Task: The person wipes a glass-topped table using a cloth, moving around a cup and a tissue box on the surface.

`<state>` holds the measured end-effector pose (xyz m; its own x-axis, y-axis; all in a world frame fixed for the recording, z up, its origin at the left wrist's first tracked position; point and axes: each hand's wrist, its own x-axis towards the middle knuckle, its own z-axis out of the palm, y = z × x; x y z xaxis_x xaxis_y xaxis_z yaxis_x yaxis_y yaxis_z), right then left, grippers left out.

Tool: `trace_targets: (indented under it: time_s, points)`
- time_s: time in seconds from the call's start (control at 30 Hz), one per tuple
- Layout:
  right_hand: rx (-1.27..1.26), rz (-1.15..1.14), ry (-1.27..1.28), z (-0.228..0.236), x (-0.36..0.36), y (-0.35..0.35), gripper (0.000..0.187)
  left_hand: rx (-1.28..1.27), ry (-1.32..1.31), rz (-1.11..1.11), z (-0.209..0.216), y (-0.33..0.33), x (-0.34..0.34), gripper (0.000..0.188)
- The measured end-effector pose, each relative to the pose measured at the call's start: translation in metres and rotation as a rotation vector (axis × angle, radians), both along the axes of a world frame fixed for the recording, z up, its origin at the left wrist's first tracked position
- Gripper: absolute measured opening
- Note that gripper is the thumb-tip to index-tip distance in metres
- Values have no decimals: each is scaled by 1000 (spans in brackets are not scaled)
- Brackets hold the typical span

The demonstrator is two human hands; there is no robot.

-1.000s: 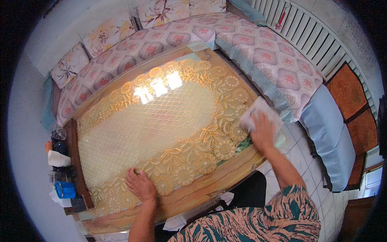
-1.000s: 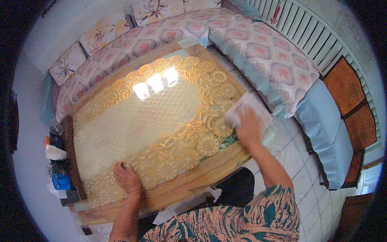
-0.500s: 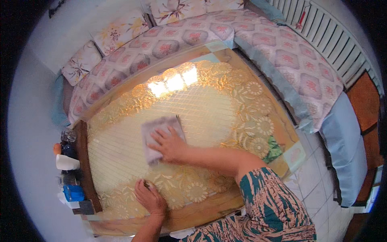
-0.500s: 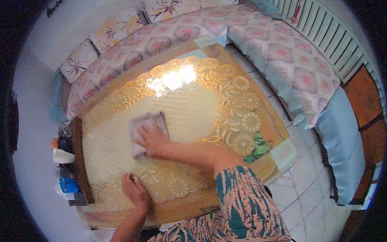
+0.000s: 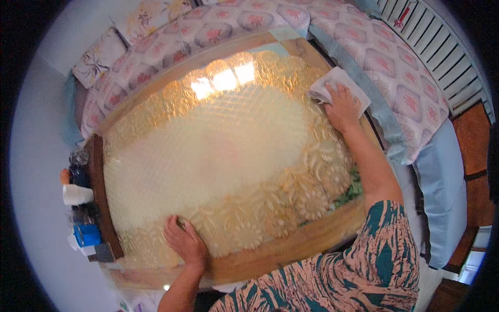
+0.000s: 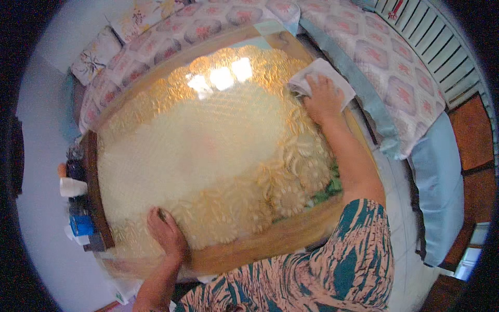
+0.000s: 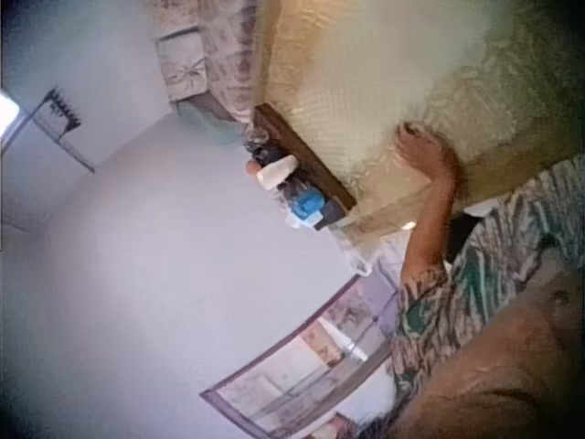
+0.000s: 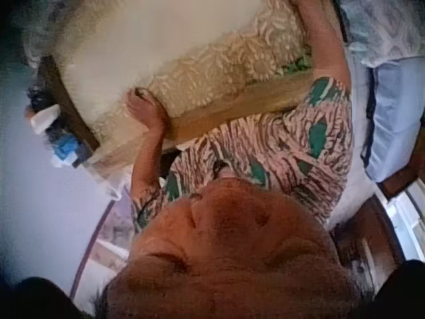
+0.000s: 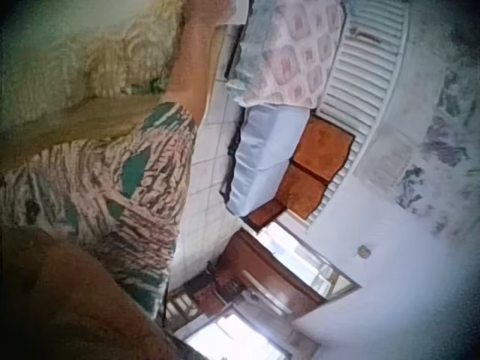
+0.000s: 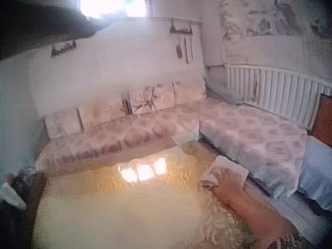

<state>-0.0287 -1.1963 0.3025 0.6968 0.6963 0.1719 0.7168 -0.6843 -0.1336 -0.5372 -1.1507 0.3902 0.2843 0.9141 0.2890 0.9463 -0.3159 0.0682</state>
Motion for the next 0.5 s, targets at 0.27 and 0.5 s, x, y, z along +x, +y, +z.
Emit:
trace_targets:
  time_s: [0.27,0.5]
  points:
    - [25,72,110,18,-109,-121,68,93,21,15,-11,5,9,38]
    - [218,710,371,58,-356,-132,75,37,-16,-16,-15,10,-9,43]
